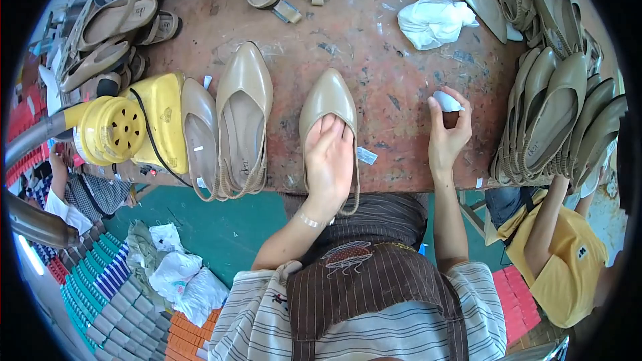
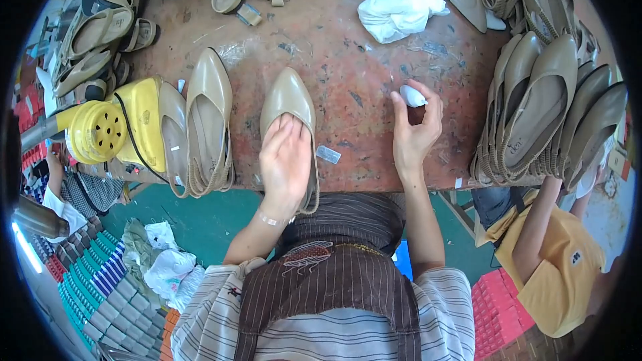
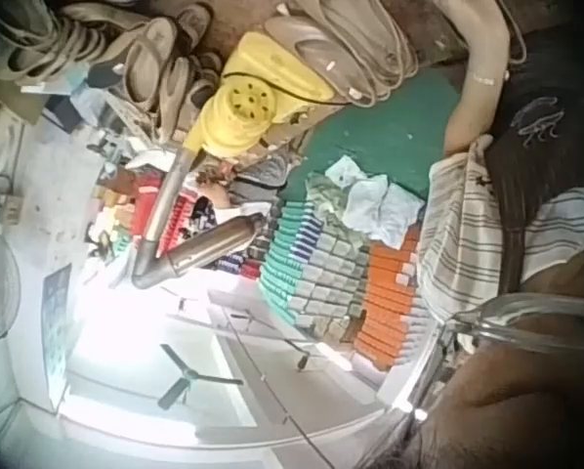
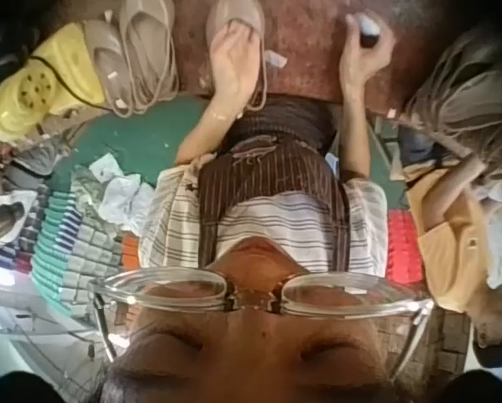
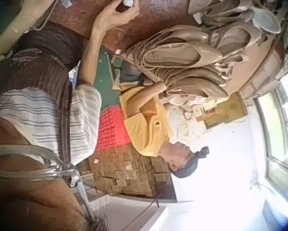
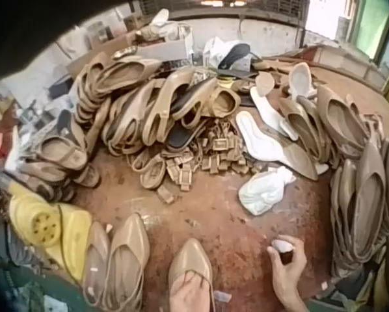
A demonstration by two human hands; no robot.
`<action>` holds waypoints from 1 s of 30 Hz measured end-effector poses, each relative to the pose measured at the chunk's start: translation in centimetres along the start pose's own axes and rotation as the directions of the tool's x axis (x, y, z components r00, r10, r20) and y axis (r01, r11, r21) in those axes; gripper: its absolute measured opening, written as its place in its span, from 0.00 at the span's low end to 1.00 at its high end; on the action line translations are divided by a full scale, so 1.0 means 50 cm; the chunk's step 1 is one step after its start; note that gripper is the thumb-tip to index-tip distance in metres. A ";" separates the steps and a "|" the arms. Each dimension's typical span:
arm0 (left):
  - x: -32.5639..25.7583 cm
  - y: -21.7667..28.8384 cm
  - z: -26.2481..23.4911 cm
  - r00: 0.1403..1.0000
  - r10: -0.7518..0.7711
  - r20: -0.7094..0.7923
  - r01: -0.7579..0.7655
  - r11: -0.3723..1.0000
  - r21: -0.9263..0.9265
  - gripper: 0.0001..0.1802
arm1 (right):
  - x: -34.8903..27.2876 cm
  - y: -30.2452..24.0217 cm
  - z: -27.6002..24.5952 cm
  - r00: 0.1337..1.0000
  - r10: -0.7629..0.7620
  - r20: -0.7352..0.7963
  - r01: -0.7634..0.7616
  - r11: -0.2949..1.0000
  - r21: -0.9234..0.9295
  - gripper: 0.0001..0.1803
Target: Gluing decorative buckles onto the front of women's dress shoes at a workbench.
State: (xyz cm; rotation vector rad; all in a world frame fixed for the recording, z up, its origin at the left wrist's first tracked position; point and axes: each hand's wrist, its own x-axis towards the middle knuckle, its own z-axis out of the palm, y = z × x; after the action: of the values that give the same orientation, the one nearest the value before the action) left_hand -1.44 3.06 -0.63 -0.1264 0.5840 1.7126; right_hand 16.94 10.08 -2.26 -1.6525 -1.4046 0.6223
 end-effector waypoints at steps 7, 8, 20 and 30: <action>-0.002 0.000 0.012 0.998 -0.059 -0.003 0.059 0.992 0.108 0.12 | -0.025 -0.041 -0.005 0.977 -0.051 0.206 -0.004 0.965 0.261 0.15; -0.019 -0.001 0.001 0.993 -0.115 0.014 0.113 0.989 0.091 0.14 | -0.029 -0.047 -0.009 0.938 -0.125 0.323 0.056 0.975 0.215 0.18; -0.054 -0.017 -0.015 0.992 -0.110 -0.066 0.122 0.967 0.222 0.20 | -0.043 -0.102 0.003 0.714 -0.377 0.590 0.408 0.909 0.086 0.17; -0.061 -0.021 -0.032 0.995 -0.097 -0.012 0.097 0.970 0.223 0.28 | -0.037 -0.119 0.014 0.661 -0.399 0.636 0.487 0.872 0.042 0.13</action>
State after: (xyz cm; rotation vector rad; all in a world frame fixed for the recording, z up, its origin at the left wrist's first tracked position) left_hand -0.11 -0.26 -1.13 0.0043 0.7546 1.5412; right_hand 12.75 8.52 2.12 -1.1341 -2.2996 0.8425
